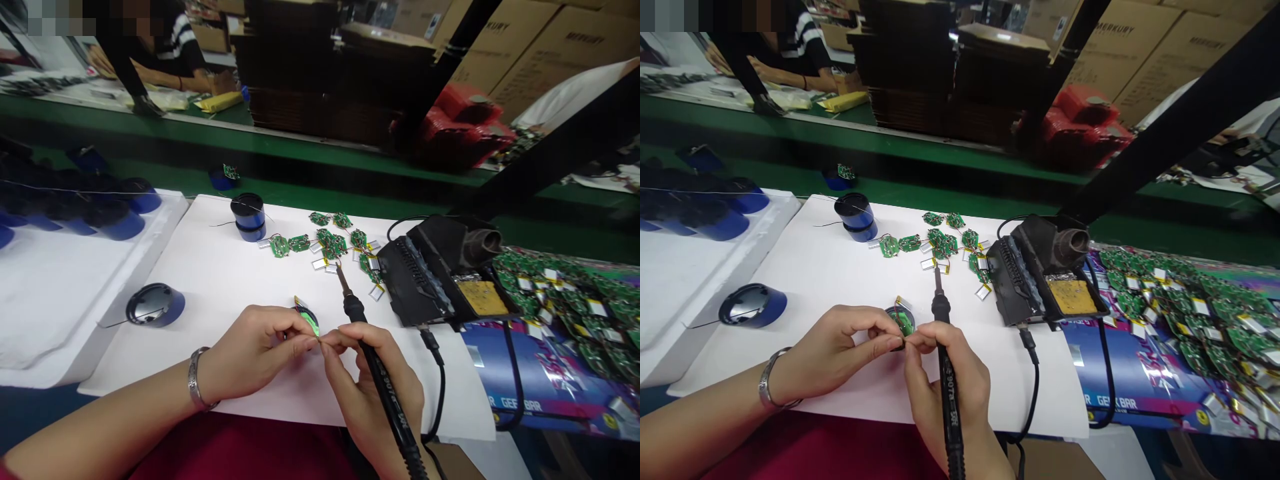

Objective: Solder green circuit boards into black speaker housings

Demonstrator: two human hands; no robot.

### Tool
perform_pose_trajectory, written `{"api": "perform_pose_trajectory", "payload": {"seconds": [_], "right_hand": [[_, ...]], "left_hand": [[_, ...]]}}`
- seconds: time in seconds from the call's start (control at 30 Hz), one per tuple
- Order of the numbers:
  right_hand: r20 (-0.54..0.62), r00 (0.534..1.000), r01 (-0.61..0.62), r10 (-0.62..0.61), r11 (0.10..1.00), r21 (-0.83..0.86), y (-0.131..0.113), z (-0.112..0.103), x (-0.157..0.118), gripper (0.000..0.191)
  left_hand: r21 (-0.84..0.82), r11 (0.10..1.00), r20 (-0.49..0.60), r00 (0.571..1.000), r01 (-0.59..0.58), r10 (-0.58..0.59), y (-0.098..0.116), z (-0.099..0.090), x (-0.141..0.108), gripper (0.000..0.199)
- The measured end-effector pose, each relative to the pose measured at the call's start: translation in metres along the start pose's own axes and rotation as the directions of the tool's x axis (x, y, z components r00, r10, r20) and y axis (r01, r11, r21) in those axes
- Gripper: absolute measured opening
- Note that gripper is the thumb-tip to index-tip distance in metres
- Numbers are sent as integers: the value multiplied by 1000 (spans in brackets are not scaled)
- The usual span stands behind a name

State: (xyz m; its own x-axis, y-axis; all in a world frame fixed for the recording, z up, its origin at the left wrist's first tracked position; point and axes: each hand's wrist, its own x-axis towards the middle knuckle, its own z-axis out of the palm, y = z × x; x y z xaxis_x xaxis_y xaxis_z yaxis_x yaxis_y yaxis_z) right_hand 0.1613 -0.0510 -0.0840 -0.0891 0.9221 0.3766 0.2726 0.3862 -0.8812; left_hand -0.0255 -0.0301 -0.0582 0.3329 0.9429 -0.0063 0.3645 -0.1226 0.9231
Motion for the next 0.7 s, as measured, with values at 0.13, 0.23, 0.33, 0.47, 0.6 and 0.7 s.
{"api": "perform_pose_trajectory", "payload": {"seconds": [0.13, 0.23, 0.33, 0.47, 0.6, 0.7], "right_hand": [[32, 989, 147, -143, 973, -175, 1, -4, 2, 32], [106, 955, 296, -278, 919, -261, 5, -4, 2, 36], [181, 912, 404, -367, 882, -245, 12, 0, 0, 44], [194, 903, 424, -384, 870, -250, 19, 4, -3, 44], [79, 945, 326, -319, 879, -347, 11, -1, -3, 41], [-91, 983, 113, -159, 919, -378, -6, -12, -3, 36]], "left_hand": [[36, 999, -47, 999, -25, 27, -1, -2, -3, 11], [104, 991, -88, 991, -87, 96, -3, -2, -5, 10], [227, 955, -117, 969, -188, 219, -7, 0, -8, 12], [313, 929, -156, 954, -197, 255, -10, 4, -11, 15], [316, 935, -167, 960, -162, 223, -12, 7, -10, 16], [313, 937, -160, 964, -154, 211, -12, 8, -9, 17]]}}
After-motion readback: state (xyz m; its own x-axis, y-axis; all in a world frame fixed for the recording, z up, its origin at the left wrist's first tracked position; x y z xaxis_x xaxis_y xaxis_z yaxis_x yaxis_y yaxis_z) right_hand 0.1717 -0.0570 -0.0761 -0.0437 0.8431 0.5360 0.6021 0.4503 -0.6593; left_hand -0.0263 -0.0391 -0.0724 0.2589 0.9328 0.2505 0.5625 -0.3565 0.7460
